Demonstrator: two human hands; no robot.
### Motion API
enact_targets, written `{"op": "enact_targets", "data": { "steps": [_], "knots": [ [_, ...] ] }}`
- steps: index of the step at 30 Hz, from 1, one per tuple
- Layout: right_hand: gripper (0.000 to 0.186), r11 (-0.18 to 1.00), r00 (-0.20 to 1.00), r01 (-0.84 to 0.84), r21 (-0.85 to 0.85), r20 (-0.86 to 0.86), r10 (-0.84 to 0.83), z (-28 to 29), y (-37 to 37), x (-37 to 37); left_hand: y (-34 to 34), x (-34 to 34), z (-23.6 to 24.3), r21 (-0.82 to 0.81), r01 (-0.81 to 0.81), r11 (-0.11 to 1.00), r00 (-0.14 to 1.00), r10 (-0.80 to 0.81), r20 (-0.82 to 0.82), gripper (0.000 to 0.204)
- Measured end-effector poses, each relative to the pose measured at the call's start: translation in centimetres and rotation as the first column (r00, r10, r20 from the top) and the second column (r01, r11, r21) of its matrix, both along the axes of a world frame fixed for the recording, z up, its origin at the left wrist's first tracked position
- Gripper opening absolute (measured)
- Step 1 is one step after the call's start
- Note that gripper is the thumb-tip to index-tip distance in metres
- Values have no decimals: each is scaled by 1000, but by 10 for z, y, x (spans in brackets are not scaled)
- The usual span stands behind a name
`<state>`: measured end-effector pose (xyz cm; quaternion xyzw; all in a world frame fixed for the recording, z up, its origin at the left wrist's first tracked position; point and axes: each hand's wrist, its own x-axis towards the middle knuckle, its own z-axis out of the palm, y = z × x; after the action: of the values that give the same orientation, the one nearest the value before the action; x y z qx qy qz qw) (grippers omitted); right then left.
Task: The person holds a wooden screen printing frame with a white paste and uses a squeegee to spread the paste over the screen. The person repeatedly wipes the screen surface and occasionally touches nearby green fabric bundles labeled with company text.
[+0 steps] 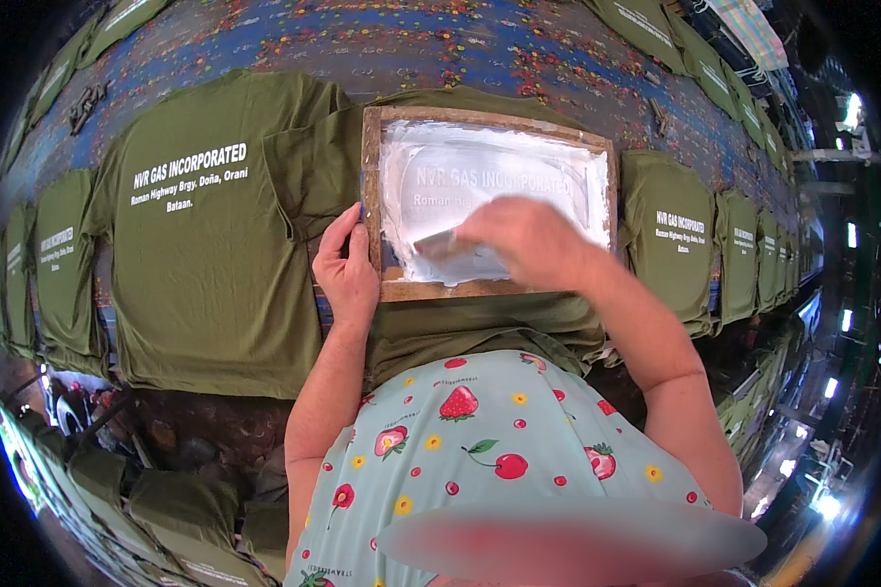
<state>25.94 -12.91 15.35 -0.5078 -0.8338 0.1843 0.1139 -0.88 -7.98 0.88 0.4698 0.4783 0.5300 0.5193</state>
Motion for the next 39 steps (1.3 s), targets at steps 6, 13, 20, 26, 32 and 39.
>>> {"op": "enact_targets", "data": {
  "steps": [6,13,20,26,32,39],
  "knots": [
    [38,983,986,164,78,-11,-164,-8,81,21,0,1,5,30,0,1000,999,1,-53,28],
    [46,976,991,133,173,-4,-134,-24,37,-5,-1,1,3,46,1,999,1000,0,-26,27],
    [37,997,998,30,76,-49,-26,-1,-23,-21,-2,1,5,40,6,999,999,-5,-39,27],
    [40,995,996,93,-26,-2,-93,0,51,29,-1,0,5,19,7,1000,999,-6,-52,27],
    [39,990,993,102,101,-63,-96,-12,96,24,-2,-1,4,-3,0,1000,998,-1,-57,27],
    [30,943,940,-332,-16,81,332,5,96,52,-3,-1,10,49,1,999,987,7,-158,27]
  ]
}}
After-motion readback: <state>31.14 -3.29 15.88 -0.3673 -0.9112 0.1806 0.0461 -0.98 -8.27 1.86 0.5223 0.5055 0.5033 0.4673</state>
